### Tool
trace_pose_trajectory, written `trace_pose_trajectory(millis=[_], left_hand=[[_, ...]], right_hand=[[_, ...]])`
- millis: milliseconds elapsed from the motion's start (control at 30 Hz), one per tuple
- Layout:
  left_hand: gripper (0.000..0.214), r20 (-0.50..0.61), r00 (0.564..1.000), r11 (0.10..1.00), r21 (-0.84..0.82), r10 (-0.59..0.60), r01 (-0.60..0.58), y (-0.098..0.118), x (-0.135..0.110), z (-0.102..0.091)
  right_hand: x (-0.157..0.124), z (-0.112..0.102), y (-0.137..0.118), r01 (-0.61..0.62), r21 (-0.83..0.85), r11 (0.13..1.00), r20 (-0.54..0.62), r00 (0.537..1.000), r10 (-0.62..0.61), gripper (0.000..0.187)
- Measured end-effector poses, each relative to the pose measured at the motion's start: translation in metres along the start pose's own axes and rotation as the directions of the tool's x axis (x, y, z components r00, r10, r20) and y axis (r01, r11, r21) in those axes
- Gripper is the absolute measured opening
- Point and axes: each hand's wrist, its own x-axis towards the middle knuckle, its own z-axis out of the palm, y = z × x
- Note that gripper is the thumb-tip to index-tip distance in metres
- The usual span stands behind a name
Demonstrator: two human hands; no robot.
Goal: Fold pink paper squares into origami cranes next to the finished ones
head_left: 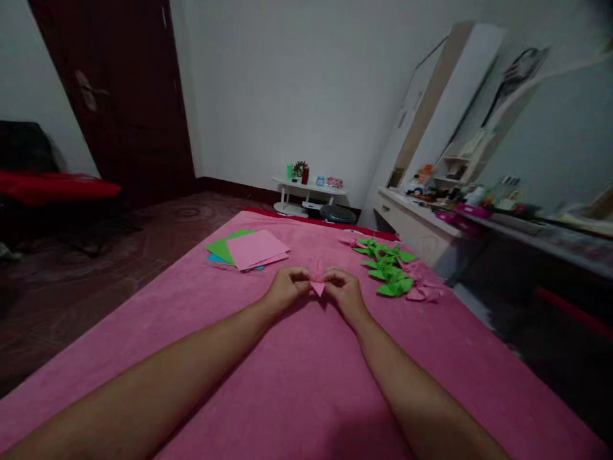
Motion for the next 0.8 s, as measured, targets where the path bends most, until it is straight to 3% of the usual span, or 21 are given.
trace_pose_trajectory(millis=[167, 367, 467, 667, 800], left_hand=[[0.025, 0.041, 0.999, 1.0, 0.007, -0.007, 0.007, -0.0038, 0.001, -0.0041], [0.021, 0.027, 0.999, 0.997, 0.07, 0.031, -0.033, -0.0015, 0.0028, -0.0049], [0.021, 0.029, 0.999, 0.997, 0.061, 0.033, -0.035, -0.003, 0.0031, -0.0057], [0.025, 0.023, 0.994, 0.994, -0.004, -0.105, 0.105, -0.0007, 0.0011, -0.0051], [0.017, -0.01, 0.98, 0.98, -0.017, -0.199, 0.199, 0.0023, 0.0024, -0.0054]], right_hand=[[-0.0022, 0.002, 0.0002, -0.094, 0.029, 0.995, -0.017, 0.995, 0.095, 0.017], [-0.001, 0.0011, -0.0039, 0.007, -0.036, 0.999, -0.035, 0.999, -0.009, 0.015], [-0.001, 0.0016, -0.0047, -0.005, -0.028, 1.0, -0.054, 0.999, 0.004, 0.013], [-0.0039, 0.0045, 0.0015, -0.276, 0.145, 0.95, -0.031, 0.959, 0.283, 0.013], [-0.0047, 0.0046, 0.0037, -0.372, 0.278, 0.886, 0.037, 0.925, 0.377, 0.019]])
